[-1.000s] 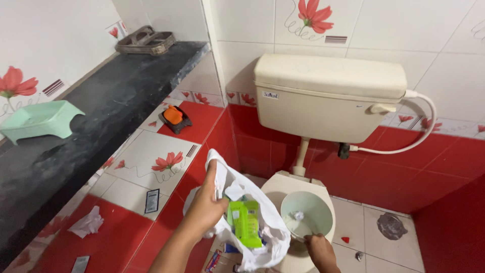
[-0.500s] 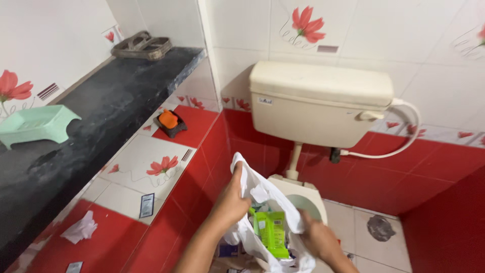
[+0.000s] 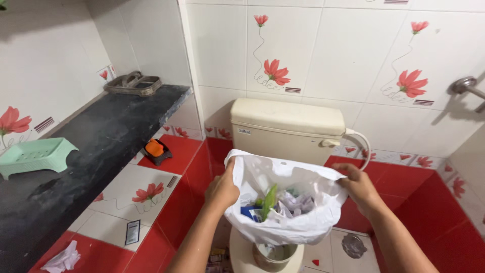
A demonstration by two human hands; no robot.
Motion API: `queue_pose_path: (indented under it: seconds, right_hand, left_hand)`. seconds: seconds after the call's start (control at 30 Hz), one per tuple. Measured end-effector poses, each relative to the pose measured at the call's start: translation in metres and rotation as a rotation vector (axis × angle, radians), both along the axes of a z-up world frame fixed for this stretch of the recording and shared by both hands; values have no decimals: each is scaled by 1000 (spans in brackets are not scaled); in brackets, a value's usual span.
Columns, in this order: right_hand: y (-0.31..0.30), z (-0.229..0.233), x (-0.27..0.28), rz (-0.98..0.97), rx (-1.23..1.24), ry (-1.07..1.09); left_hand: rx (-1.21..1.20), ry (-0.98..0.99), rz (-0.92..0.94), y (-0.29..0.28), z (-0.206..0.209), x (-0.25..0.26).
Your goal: The person collects scattered trash from the bathroom floor and a shelf, placing items into a bucket. They then transfer the contents into a white plastic bag and continue picking up remaining debris from the floor.
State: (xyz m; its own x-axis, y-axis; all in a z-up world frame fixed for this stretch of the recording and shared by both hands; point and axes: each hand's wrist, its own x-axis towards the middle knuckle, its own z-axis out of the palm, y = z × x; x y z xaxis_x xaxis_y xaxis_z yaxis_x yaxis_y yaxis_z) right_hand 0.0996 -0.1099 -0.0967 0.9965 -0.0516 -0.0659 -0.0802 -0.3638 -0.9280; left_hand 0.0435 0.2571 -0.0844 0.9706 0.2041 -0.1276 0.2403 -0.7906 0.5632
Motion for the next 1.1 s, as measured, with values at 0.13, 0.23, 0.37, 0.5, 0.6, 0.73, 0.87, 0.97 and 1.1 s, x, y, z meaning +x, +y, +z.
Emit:
queue_pose_path:
  seconds: [0.13, 0.23, 0.37, 0.5, 0.6, 0.73, 0.87, 0.97, 1.1]
  right_hand:
    - [2, 20, -7, 11, 127, -11]
    - [27, 23, -16, 142, 167, -54]
    - [69, 22, -20, 463, 233, -141]
    - [75, 21, -15, 476, 335, -174]
    - [63, 5, -3, 333, 309, -61]
    - [43, -49, 20, 211, 231, 55]
    - [42, -114, 27, 154, 112, 182]
    - [46, -139, 16, 149, -134, 264]
    - [43, -175, 13, 222, -451, 140]
  left_hand:
    - [-256, -149, -12, -29, -27, 29]
    - [-544, -307, -148, -78, -38, 29]
    - [-479, -199, -463, -116, -41, 10]
    - [-521, -183, -291, -120, -45, 4]
    - [-643, -216, -224, -114, -68, 4]
    - [-633, -128, -77, -98, -114, 6]
    - [-577, 150, 103, -69, -158, -8]
    - [-489, 127, 116, -57, -187, -23]
    - [-560, -74, 77, -50, -210, -31]
